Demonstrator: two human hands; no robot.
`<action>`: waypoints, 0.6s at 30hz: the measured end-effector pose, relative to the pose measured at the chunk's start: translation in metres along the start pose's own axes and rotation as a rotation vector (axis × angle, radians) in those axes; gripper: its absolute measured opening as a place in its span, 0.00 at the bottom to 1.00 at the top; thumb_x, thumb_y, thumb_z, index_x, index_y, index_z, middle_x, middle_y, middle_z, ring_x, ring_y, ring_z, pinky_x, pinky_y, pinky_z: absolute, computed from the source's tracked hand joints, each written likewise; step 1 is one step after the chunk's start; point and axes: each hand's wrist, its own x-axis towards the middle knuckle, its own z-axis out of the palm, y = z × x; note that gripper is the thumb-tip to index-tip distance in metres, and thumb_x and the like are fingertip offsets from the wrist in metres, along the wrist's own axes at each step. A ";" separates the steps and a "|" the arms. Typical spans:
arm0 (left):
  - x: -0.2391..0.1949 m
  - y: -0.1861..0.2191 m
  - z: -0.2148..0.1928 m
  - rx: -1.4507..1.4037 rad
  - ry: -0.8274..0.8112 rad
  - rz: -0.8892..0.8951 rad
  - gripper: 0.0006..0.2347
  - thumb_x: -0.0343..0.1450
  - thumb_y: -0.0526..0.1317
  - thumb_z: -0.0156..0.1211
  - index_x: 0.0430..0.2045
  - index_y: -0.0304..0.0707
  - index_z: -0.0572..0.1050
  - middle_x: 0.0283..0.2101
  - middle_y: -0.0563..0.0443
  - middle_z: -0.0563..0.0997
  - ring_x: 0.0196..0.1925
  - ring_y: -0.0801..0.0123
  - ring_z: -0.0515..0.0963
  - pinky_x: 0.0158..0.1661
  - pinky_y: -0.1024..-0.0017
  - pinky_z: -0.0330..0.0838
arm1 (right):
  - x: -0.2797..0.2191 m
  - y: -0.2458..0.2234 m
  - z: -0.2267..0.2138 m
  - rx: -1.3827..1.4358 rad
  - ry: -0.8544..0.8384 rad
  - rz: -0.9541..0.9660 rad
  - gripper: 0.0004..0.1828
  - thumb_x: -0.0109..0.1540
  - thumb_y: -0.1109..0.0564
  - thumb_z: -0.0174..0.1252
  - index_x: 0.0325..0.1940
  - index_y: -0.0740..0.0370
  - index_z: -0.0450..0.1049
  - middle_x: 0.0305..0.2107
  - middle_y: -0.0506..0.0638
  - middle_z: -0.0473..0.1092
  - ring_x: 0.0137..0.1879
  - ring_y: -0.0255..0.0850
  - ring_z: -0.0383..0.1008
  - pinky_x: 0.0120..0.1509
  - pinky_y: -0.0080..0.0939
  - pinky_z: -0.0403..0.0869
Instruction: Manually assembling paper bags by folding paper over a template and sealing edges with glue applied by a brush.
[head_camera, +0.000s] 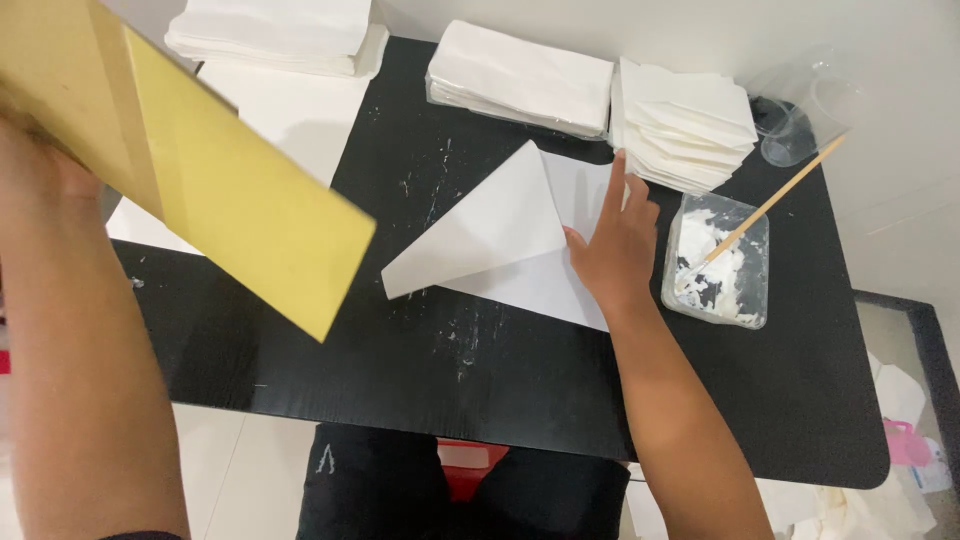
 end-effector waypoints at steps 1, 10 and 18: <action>-0.014 -0.012 0.018 -0.042 0.028 -0.057 0.17 0.65 0.46 0.66 0.46 0.40 0.83 0.52 0.49 0.88 0.58 0.58 0.89 0.61 0.58 0.88 | 0.002 0.008 0.010 -0.174 0.123 -0.074 0.62 0.59 0.42 0.71 0.83 0.51 0.34 0.68 0.58 0.53 0.65 0.58 0.61 0.56 0.55 0.72; -0.050 -0.044 0.051 0.061 -0.259 0.073 0.25 0.65 0.57 0.70 0.54 0.49 0.78 0.55 0.54 0.84 0.61 0.62 0.85 0.65 0.58 0.85 | 0.013 0.017 0.026 -0.060 0.067 -0.292 0.21 0.62 0.45 0.65 0.53 0.61 0.76 0.49 0.56 0.64 0.61 0.56 0.60 0.66 0.58 0.62; -0.057 -0.067 0.074 0.079 -0.194 0.187 0.18 0.70 0.52 0.70 0.51 0.50 0.75 0.55 0.56 0.85 0.60 0.67 0.85 0.67 0.60 0.85 | 0.013 0.011 0.022 0.049 -0.292 -0.494 0.28 0.73 0.56 0.36 0.76 0.32 0.59 0.70 0.55 0.54 0.73 0.55 0.49 0.70 0.61 0.51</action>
